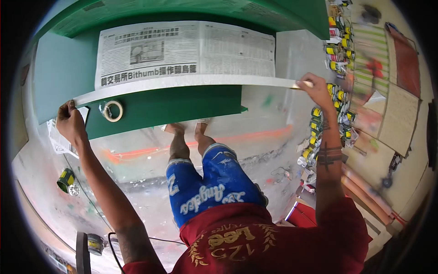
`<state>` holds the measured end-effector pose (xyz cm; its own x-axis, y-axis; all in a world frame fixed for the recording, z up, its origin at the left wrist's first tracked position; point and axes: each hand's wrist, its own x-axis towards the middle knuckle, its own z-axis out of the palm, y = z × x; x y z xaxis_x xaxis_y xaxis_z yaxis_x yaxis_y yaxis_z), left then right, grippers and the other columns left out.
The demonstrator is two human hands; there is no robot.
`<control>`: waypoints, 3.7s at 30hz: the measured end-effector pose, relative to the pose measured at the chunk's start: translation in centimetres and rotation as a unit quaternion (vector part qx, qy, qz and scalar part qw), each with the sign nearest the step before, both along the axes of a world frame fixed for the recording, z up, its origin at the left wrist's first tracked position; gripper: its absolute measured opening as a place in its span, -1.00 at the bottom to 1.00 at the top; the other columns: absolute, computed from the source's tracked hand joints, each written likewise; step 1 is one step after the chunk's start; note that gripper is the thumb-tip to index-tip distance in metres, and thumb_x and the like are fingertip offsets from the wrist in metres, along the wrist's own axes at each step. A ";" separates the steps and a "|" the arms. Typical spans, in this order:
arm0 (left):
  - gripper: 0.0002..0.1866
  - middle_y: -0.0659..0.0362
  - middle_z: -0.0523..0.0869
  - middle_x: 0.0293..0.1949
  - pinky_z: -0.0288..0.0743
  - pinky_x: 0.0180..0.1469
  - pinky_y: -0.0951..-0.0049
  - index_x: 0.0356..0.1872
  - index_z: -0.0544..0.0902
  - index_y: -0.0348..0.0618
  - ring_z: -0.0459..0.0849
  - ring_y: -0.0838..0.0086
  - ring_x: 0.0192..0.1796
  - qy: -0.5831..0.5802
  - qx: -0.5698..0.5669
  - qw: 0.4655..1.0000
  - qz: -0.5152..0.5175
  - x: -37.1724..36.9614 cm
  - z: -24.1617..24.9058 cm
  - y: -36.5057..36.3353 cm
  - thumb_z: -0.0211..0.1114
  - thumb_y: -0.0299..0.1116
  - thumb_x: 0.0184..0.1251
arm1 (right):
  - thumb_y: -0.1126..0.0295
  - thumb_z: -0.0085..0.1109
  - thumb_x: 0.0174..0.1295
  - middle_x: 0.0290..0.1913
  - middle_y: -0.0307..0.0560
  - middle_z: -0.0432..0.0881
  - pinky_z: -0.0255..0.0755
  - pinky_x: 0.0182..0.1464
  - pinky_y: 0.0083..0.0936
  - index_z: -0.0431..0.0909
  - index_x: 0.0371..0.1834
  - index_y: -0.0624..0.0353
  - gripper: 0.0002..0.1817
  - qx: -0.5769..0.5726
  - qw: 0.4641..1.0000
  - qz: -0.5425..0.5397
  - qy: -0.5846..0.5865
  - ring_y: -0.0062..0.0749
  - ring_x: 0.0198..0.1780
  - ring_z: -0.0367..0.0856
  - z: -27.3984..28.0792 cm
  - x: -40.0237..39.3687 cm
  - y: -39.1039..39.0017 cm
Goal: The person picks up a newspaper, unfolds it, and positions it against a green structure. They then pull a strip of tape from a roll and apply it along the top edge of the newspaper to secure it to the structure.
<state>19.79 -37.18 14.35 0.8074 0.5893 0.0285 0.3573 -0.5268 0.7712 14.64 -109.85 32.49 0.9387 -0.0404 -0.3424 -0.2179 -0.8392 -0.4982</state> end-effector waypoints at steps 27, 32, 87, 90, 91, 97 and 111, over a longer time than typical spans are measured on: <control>-0.60 -0.12 0.74 0.23 0.60 0.37 0.35 0.24 0.47 -0.49 0.74 0.24 0.26 0.014 -0.199 0.978 -0.056 -1.3 -1.8 -5.3 -0.08 -0.28 0.79 | 0.28 0.13 0.56 0.34 -0.14 0.69 0.48 0.06 -0.57 0.74 0.02 0.31 -0.70 0.053 0.970 0.068 0.228 -0.59 -0.04 0.58 -9.3 2.0 -5.3; -0.64 -0.05 0.77 0.21 0.55 0.36 0.40 0.21 0.55 -0.42 0.75 0.34 0.22 0.024 -0.087 0.993 -0.077 -0.9 -2.4 -3.1 -0.03 -0.29 0.77 | 0.18 0.13 0.55 0.32 -0.03 0.69 0.52 -0.02 -0.51 0.68 0.09 0.33 -0.61 0.087 0.962 0.110 0.235 -0.55 -0.22 0.65 -10.1 1.5 -5.8; -0.75 0.17 0.73 -0.26 0.63 -0.17 0.49 -0.03 0.66 -0.36 0.70 0.55 -0.28 0.008 -0.193 0.981 -0.016 -3.7 0.3 -4.5 0.28 -0.30 0.64 | 0.25 0.31 0.45 -0.48 -0.29 0.45 0.35 -0.25 -0.50 0.53 -0.42 0.32 -0.63 0.078 0.986 0.096 0.108 -0.63 -0.34 0.35 -7.9 1.2 -5.3; -0.76 0.21 0.70 -0.36 0.60 -0.21 0.49 -0.15 0.67 -0.32 0.64 0.57 -0.38 0.020 -0.158 0.986 -0.041 -3.8 1.1 -3.7 0.30 -0.29 0.63 | 0.31 0.29 0.46 -0.48 -0.33 0.44 0.35 -0.22 -0.54 0.55 -0.39 0.30 -0.69 0.040 0.988 0.089 0.118 -0.66 -0.32 0.34 -6.6 0.8 -5.0; -0.76 0.20 0.70 -0.36 0.60 -0.22 0.48 -0.14 0.67 -0.32 0.65 0.57 -0.38 0.016 -0.153 0.987 -0.045 -3.8 1.2 -3.7 0.30 -0.30 0.62 | 0.31 0.29 0.46 -0.47 -0.31 0.45 0.36 -0.22 -0.53 0.55 -0.39 0.30 -0.69 0.033 0.988 0.096 0.119 -0.65 -0.31 0.36 -6.5 0.6 -5.1; -0.83 0.17 0.74 -0.32 0.69 -0.20 0.48 -0.07 0.66 -0.35 0.72 0.55 -0.34 -0.004 -0.201 0.977 -0.075 -4.4 1.2 -6.1 0.28 -0.41 0.63 | 0.33 0.35 0.38 -0.47 -0.09 0.58 0.45 -0.21 -0.39 0.62 -0.21 0.27 -0.80 0.070 0.992 0.097 0.049 -0.50 -0.36 0.45 -6.8 -1.2 -6.1; -0.74 0.07 0.78 -0.24 0.71 -0.15 0.47 0.20 0.58 -0.34 0.78 0.51 -0.28 0.018 -0.196 0.971 -0.134 -6.1 0.1 -9.3 0.26 -0.52 0.59 | 0.40 0.23 0.43 -0.38 -0.03 0.69 0.55 -0.15 -0.37 0.60 0.23 0.18 -0.66 0.000 0.983 0.075 0.165 -0.42 -0.32 0.64 -6.3 -6.2 -7.5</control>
<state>13.67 -46.51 14.45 0.9297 0.3175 -0.1867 0.2782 -0.2731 0.9209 8.47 -117.38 26.21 0.7717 0.0910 -0.6295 -0.2408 -0.8742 -0.4216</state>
